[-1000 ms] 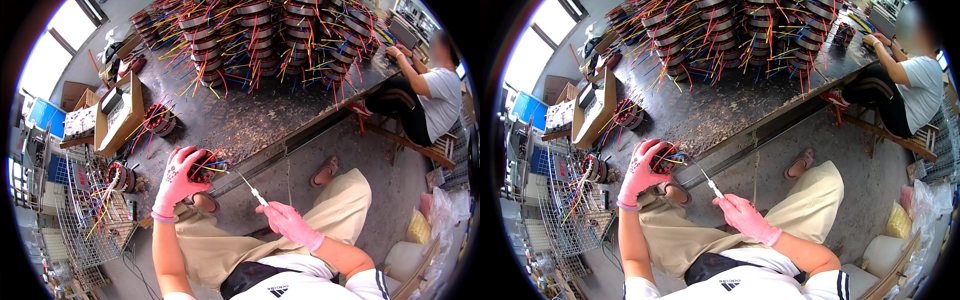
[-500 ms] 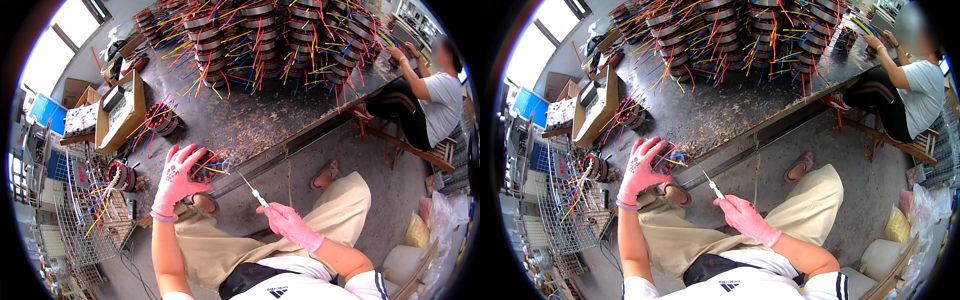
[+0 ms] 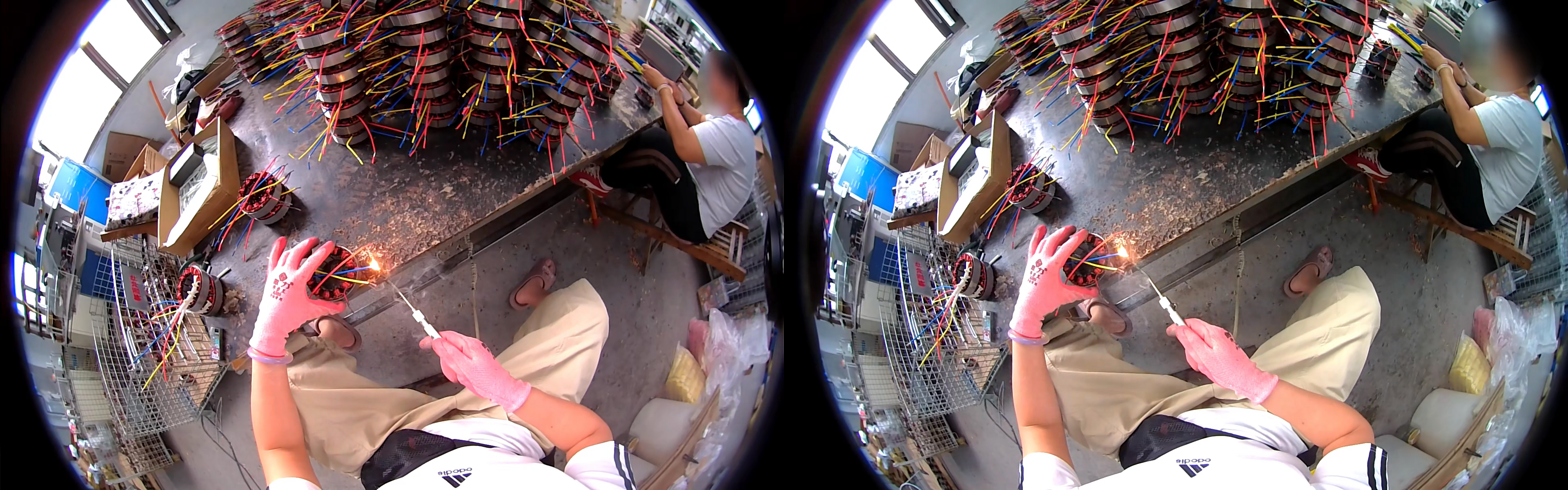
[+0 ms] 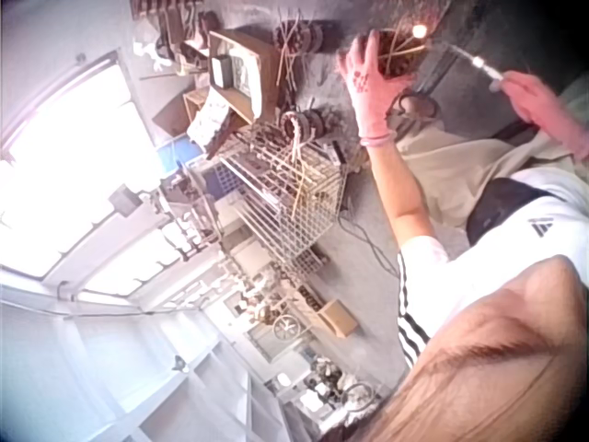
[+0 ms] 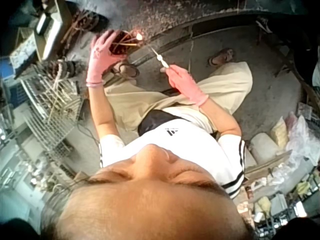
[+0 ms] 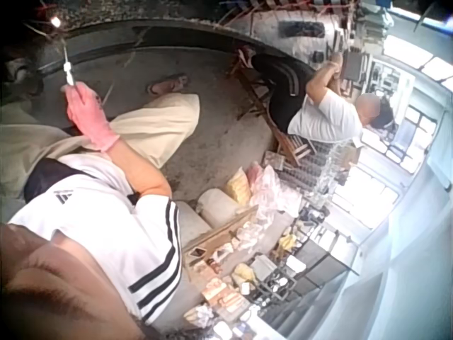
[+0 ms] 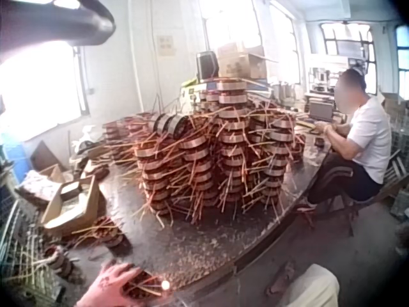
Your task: The person holds a wire component and uses a handheld torch to heat and fuse the insulation or heat-shrink tubing on the colored wires, repeating the process for multiple components.
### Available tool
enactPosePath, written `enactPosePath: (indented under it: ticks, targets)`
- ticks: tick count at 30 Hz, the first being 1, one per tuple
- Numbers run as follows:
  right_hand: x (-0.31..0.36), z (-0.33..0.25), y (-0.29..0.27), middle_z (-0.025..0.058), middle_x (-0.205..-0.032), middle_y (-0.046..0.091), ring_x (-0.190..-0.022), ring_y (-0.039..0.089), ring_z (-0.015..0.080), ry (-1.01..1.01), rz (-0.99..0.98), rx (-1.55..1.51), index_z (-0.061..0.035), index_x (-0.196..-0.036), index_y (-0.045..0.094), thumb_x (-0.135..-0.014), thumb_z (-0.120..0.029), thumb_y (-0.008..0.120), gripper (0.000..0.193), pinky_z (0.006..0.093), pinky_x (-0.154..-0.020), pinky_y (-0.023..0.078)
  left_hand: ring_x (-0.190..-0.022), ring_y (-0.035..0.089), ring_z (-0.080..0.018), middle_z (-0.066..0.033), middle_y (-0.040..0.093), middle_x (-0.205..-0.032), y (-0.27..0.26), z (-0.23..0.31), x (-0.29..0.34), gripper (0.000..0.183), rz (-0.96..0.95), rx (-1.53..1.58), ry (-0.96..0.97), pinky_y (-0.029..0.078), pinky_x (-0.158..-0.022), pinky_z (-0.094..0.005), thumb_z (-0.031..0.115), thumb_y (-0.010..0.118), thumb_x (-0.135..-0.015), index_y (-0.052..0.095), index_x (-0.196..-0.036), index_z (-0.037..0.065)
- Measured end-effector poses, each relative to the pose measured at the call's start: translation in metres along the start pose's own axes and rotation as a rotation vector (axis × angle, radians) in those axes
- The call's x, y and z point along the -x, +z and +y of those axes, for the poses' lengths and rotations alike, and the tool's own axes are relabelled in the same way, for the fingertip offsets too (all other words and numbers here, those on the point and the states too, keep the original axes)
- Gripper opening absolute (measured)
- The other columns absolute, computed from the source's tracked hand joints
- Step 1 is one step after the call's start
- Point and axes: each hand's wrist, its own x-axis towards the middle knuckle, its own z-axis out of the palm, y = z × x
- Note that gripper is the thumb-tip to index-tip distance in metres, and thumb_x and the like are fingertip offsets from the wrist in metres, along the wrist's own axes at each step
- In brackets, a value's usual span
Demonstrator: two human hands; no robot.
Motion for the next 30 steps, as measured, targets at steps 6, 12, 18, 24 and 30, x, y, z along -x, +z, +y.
enactPosePath:
  ticks: [6, 12, 18, 24, 30]
  targets:
    - [0.002, -0.0056, 0.0001, -0.0048, -0.056, 0.041, -0.047, 0.033, 0.0033, 0.032, 0.02, 0.044, -0.002, -0.117, 0.062, -0.104, -0.027, 0.044, 0.033, 0.022, -0.044, 0.025, -0.132, 0.041, -0.0407, -0.0142, 0.051, -0.139, 0.0035, -0.0024, -0.0007, 0.095, -0.043, 0.12, -0.037, 0.031, -0.114, -0.0495, 0.027, 0.088, -0.05, 0.052, -0.137, 0.012]
    - [0.0009, -0.0009, -0.0003, -0.0052, -0.057, 0.041, -0.048, 0.033, 0.0031, 0.016, 0.002, -0.001, -0.0018, -0.116, 0.062, -0.104, -0.024, 0.044, 0.031, 0.0221, -0.045, 0.025, -0.132, 0.041, -0.0407, -0.0136, 0.051, -0.138, 0.0032, -0.0015, -0.0004, 0.095, -0.043, 0.143, -0.043, 0.031, -0.114, -0.0492, 0.025, 0.088, -0.05, 0.052, -0.137, 0.011]
    - [0.0003, 0.0004, -0.0012, -0.0049, -0.057, 0.041, -0.05, 0.035, 0.0033, -0.012, -0.009, 0.026, -0.0012, -0.117, 0.061, -0.104, -0.024, 0.044, 0.031, 0.0222, -0.046, 0.027, -0.128, 0.046, -0.0361, -0.0153, 0.054, -0.134, -0.0009, 0.0024, -0.0023, 0.091, -0.025, 0.136, -0.025, 0.029, -0.115, -0.0483, 0.027, 0.087, -0.054, 0.053, -0.136, 0.011]
    - [0.0004, -0.0001, -0.0019, -0.0041, -0.057, 0.041, -0.05, 0.035, 0.0041, 0.013, 0.003, 0.006, -0.0004, -0.115, 0.062, -0.104, -0.024, 0.044, 0.032, 0.0228, -0.047, 0.028, -0.128, 0.046, -0.0363, -0.0153, 0.054, -0.133, 0.0005, 0.0037, -0.0004, 0.089, -0.01, 0.122, -0.038, 0.03, -0.114, -0.0485, 0.028, 0.087, -0.055, 0.054, -0.135, 0.012]
    - [-0.0008, 0.0006, -0.0018, -0.0041, -0.057, 0.042, -0.049, 0.035, 0.004, -0.034, -0.001, 0.045, -0.0007, -0.115, 0.062, -0.103, -0.024, 0.044, 0.032, 0.023, -0.046, 0.027, -0.127, 0.047, -0.0356, -0.0151, 0.055, -0.132, 0.0, 0.0041, -0.0013, 0.089, -0.009, 0.13, -0.026, 0.029, -0.115, -0.0486, 0.028, 0.087, -0.055, 0.054, -0.135, 0.011]
